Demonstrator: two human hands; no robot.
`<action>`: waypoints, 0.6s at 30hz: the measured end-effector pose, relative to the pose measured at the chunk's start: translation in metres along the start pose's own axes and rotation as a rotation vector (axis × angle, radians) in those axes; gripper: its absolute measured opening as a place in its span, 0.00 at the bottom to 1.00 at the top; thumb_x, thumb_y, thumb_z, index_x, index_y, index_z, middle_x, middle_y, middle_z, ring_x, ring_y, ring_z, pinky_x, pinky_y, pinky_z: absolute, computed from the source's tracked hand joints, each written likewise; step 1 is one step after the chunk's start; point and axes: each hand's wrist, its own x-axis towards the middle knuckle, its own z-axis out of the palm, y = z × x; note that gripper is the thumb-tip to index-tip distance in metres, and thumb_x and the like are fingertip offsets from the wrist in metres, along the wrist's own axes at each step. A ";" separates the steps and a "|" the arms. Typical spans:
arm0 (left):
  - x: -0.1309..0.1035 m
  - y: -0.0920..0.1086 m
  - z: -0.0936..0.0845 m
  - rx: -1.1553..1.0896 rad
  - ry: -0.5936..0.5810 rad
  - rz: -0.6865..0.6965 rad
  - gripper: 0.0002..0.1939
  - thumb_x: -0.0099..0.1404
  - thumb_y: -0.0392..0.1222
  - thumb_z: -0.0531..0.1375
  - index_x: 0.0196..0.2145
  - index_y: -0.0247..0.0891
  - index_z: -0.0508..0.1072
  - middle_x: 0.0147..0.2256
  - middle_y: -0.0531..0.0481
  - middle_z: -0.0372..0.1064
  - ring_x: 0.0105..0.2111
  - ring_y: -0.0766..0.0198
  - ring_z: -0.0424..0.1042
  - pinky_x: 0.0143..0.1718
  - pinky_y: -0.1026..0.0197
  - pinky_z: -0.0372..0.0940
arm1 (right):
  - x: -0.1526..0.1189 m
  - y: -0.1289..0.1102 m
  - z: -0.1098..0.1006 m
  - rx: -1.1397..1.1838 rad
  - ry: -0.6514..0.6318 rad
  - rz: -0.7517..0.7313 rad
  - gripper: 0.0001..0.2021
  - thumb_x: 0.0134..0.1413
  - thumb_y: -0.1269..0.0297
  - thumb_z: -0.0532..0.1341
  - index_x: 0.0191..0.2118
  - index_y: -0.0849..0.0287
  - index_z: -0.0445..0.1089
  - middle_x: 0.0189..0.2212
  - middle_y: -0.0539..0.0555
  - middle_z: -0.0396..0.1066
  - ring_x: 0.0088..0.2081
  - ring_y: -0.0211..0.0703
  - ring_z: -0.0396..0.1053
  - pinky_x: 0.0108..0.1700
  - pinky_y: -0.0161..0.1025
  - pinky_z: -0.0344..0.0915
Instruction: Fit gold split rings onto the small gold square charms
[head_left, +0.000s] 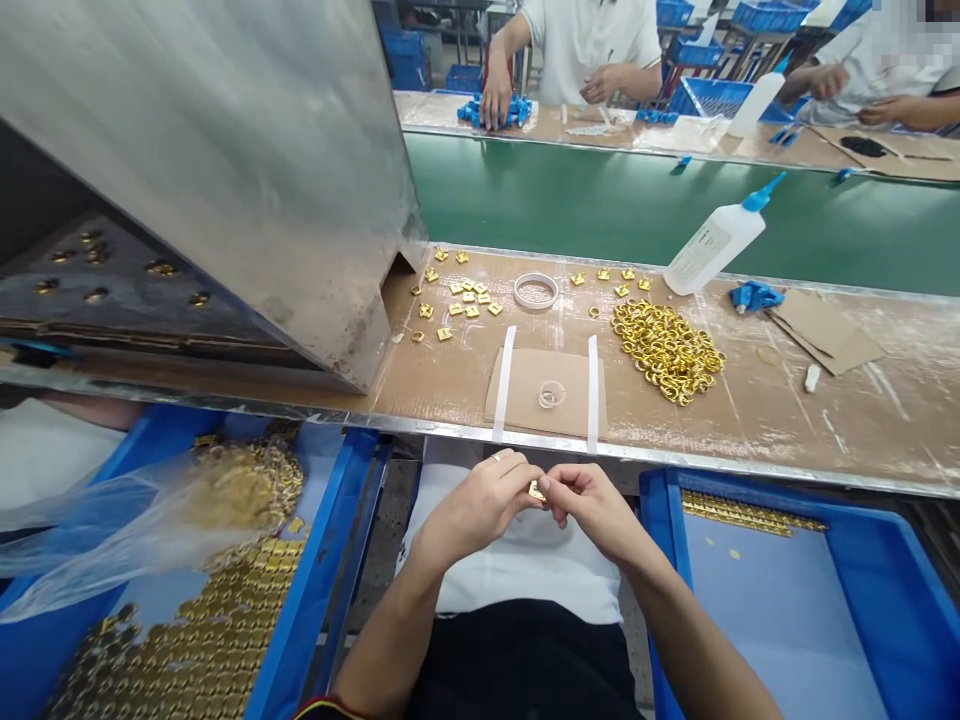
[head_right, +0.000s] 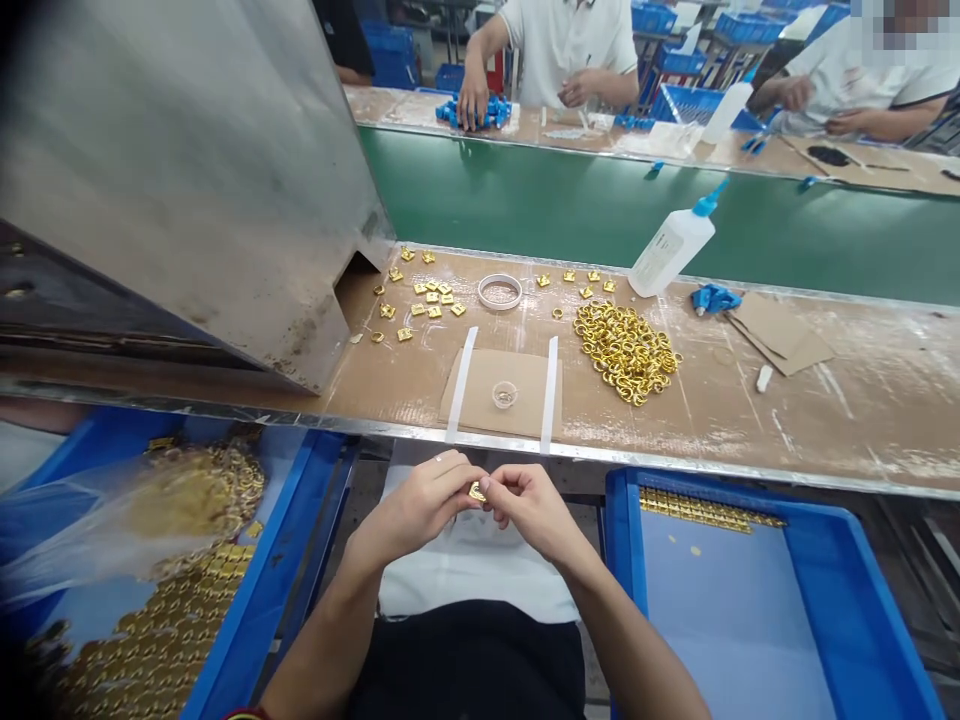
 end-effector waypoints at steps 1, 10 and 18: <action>-0.001 0.001 -0.001 0.014 -0.005 0.003 0.08 0.74 0.39 0.55 0.39 0.35 0.72 0.32 0.49 0.70 0.33 0.62 0.67 0.35 0.61 0.64 | 0.000 0.000 0.000 0.014 -0.019 -0.006 0.27 0.46 0.41 0.70 0.21 0.62 0.68 0.16 0.48 0.63 0.21 0.32 0.59 0.25 0.30 0.60; -0.011 0.019 -0.013 0.043 -0.016 -0.007 0.07 0.73 0.39 0.55 0.41 0.36 0.73 0.34 0.48 0.72 0.35 0.63 0.70 0.36 0.62 0.67 | -0.014 0.003 0.003 0.097 -0.105 0.002 0.25 0.49 0.41 0.68 0.25 0.63 0.73 0.20 0.49 0.68 0.22 0.32 0.64 0.26 0.30 0.64; -0.021 0.030 -0.016 0.021 0.006 -0.002 0.10 0.74 0.41 0.56 0.44 0.36 0.75 0.33 0.48 0.72 0.34 0.62 0.70 0.37 0.61 0.68 | -0.028 0.005 0.009 0.142 -0.147 -0.038 0.26 0.50 0.40 0.69 0.27 0.63 0.72 0.22 0.49 0.67 0.24 0.33 0.64 0.27 0.30 0.65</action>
